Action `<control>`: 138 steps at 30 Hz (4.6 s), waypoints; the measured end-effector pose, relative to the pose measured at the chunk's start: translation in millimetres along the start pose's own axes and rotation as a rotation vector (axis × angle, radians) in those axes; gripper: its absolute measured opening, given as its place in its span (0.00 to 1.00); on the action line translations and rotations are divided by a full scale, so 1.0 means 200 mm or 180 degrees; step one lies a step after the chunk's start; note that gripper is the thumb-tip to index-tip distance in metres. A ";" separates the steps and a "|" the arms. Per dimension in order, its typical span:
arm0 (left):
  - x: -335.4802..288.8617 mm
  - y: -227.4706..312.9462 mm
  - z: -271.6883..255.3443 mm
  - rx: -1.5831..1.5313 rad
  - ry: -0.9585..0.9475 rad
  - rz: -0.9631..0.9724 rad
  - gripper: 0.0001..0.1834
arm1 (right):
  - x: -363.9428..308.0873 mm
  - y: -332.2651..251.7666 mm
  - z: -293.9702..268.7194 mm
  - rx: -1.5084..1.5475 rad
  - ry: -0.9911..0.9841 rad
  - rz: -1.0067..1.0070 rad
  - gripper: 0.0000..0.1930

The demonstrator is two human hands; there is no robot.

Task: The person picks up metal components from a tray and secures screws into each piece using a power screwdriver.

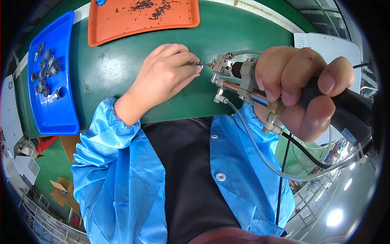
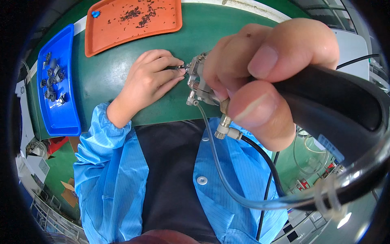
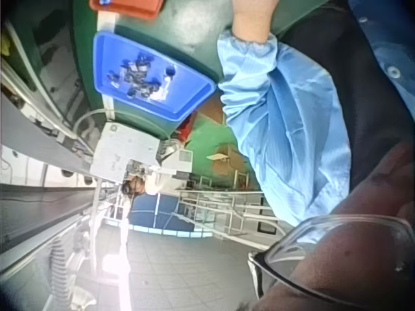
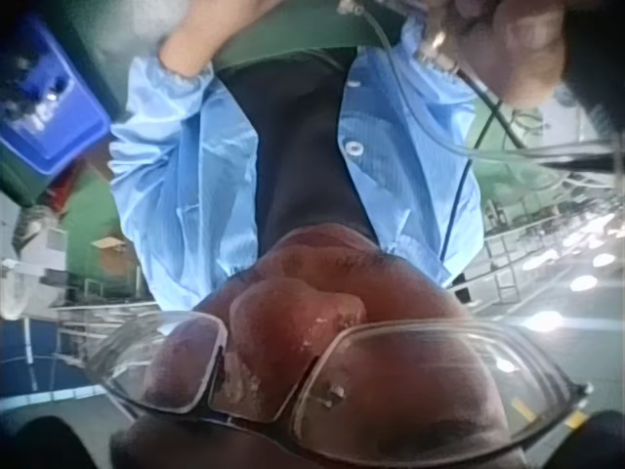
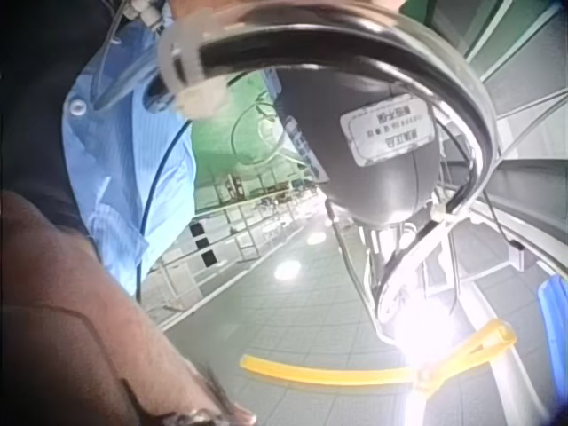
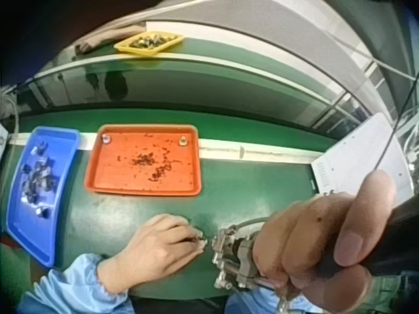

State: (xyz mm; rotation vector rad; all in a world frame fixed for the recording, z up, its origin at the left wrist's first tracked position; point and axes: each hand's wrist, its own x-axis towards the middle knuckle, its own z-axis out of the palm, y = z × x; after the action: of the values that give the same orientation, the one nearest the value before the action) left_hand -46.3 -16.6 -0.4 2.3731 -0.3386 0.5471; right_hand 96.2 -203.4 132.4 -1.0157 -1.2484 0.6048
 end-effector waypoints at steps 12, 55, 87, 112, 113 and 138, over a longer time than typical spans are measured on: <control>-0.03 0.00 0.00 -0.0100 0.0032 -0.0057 0.07 | 0.12 0.07 0.20 -0.0234 0.0920 -0.0163 0.09; 0.01 -0.02 0.00 -0.0318 -0.0005 -0.0205 0.09 | 0.03 -0.05 0.08 -0.0116 0.0081 0.0190 0.15; 0.04 -0.01 -0.06 -0.0229 -0.0116 0.0270 0.12 | -0.06 -0.14 -0.06 -0.0110 0.0372 -0.0390 0.15; 0.05 -0.04 -0.02 -0.0531 -0.0207 0.0034 0.09 | -0.01 -0.10 0.01 -0.0130 -0.0151 0.0241 0.16; 0.05 -0.04 -0.02 -0.0516 -0.0205 0.0020 0.09 | -0.01 -0.09 0.00 -0.0134 -0.0139 0.0253 0.16; 0.06 -0.06 -0.01 -0.0548 -0.0165 0.0147 0.08 | 0.04 -0.04 0.06 -0.0027 -0.0277 -0.0009 0.15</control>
State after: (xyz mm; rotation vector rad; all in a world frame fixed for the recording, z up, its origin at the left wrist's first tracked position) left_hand -31.7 -6.7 -0.3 2.2207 -0.4468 0.4591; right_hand 85.3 -196.1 142.7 -1.0035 -1.3294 0.6476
